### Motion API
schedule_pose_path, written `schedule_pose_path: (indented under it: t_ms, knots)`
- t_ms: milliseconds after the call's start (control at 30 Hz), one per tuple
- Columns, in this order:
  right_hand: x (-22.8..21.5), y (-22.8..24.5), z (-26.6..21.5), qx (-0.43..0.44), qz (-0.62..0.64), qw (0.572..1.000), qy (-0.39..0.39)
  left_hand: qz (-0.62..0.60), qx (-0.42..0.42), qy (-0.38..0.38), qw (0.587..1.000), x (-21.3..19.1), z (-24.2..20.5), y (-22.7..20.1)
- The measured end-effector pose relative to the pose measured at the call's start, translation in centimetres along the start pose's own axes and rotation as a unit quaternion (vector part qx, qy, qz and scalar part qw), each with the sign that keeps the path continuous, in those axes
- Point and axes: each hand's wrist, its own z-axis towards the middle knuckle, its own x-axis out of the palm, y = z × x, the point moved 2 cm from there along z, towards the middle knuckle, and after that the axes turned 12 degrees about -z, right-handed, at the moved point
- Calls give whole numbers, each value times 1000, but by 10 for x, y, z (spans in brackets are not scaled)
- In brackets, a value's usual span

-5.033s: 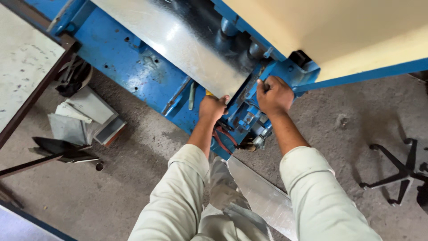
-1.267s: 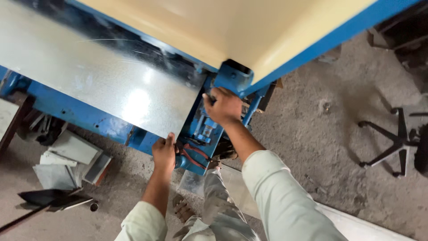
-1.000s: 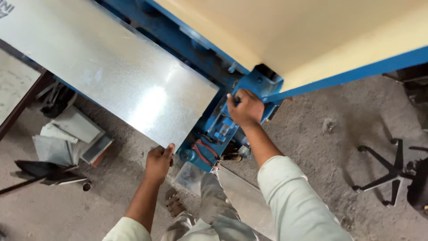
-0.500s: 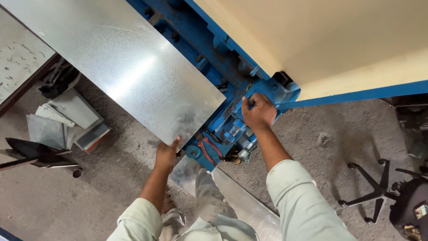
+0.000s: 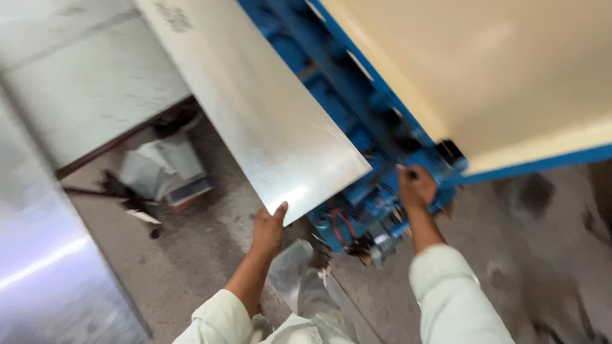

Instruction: The person repeatedly feeds long metal sheets into a blue manual bending machine, operates the lever to bend the edges, and removes the bent pieces. The person stacks the finished bent metal sheets on the floor beside the machine.

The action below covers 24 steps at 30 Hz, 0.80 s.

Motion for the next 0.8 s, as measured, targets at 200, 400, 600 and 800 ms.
schedule_pose_path:
  t_ms: [200, 400, 600, 800]
  knots:
    - [-22, 24, -47, 115, 108, 984, 88, -180, -13, 50, 982, -112, -79, -28]
    - [-35, 156, -136, 167, 311, 851, 388, -86, -124, 13, 989, -209, -169, -2]
    - [-109, 233, -287, 450, 605, 577, 315, -177, -231, -2, 957, -224, -233, 49]
    - [-184, 258, -396, 465, 552, 532, 443, -234, -121, 88, 961, -202, -302, 60]
